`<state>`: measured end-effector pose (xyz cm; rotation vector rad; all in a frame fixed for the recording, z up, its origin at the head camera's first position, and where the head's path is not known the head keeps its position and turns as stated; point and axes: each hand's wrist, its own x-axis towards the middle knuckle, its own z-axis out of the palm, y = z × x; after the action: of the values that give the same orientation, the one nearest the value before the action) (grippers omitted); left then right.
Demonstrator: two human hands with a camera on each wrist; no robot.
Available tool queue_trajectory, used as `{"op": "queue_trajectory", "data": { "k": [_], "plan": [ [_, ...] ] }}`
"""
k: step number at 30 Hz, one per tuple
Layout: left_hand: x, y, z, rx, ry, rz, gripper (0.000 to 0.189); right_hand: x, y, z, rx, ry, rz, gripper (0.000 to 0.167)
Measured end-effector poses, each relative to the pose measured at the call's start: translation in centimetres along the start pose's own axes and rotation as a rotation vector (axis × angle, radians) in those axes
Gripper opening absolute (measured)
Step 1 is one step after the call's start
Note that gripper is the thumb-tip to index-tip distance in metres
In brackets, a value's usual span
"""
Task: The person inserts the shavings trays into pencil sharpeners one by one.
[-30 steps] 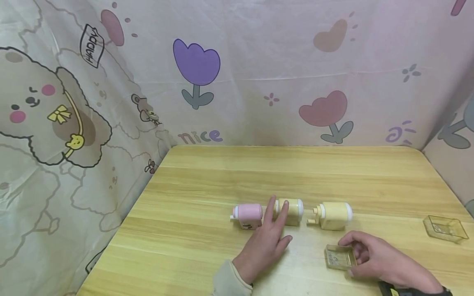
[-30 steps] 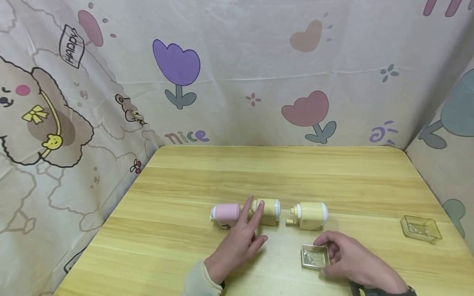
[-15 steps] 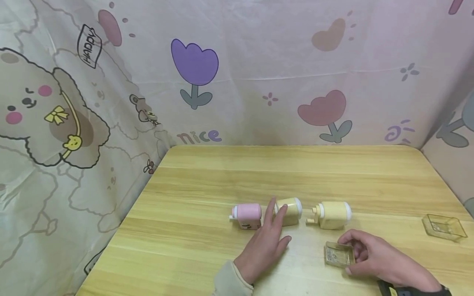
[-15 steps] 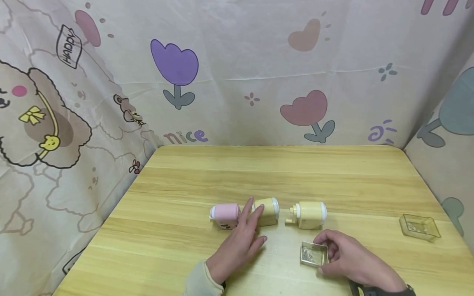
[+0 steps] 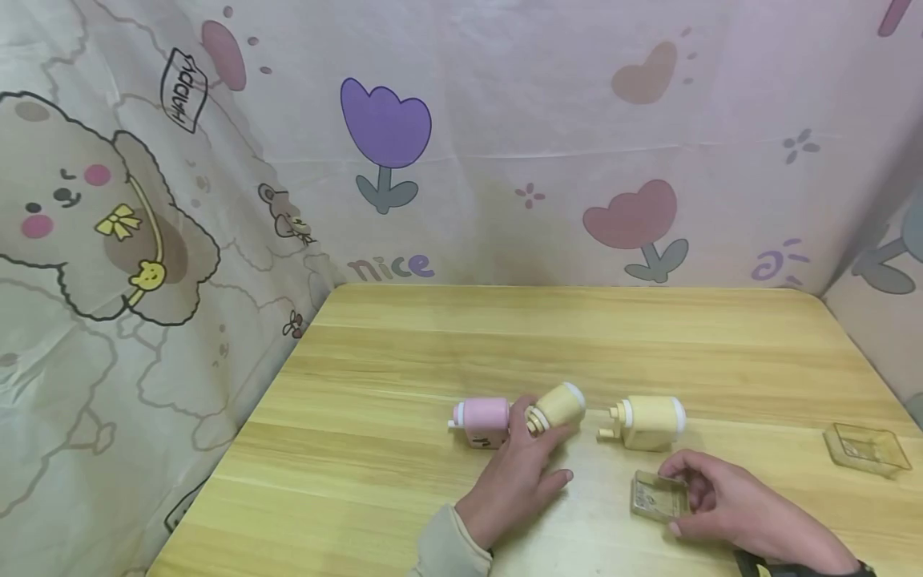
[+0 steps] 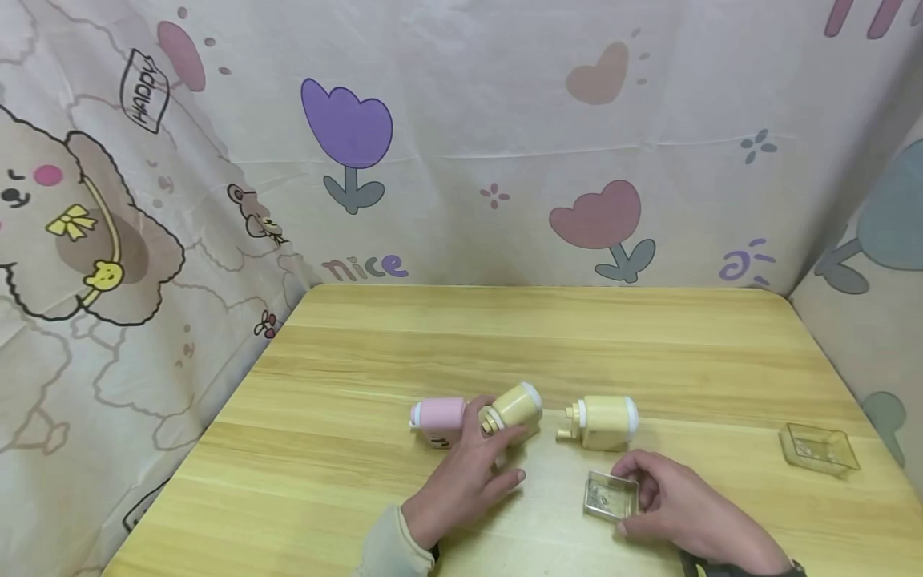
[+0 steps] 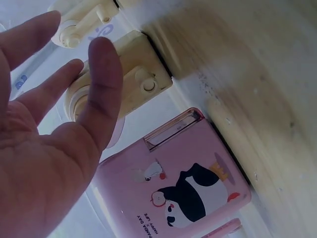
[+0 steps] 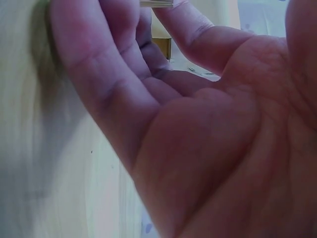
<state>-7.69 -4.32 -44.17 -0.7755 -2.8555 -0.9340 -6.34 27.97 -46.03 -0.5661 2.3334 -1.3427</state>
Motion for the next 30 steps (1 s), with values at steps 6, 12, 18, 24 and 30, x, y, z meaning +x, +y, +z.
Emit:
{"op": "queue_trajectory", "data": {
  "k": [6,12,18,24,30],
  "plan": [
    [-0.26,0.26,0.00,-0.039,-0.103,-0.067,0.054,-0.57,0.00,0.43,0.000,0.002,0.021,0.051],
    [-0.32,0.10,-0.05,-0.035,-0.100,-0.084,0.049,-0.25,-0.21,0.40,-0.029,0.006,0.022,0.053],
    [-0.03,0.13,0.03,-0.028,0.008,-0.093,0.028,0.06,-0.30,0.22,-0.054,0.013,0.007,0.053],
    [0.36,-0.20,0.04,0.017,0.233,0.004,0.030,0.15,-0.33,0.16,-0.066,0.027,0.004,0.055],
    [0.35,-0.41,-0.82,-0.132,0.184,-0.002,0.033,0.08,-0.29,0.33,-0.066,0.033,0.002,0.054]
  ]
}}
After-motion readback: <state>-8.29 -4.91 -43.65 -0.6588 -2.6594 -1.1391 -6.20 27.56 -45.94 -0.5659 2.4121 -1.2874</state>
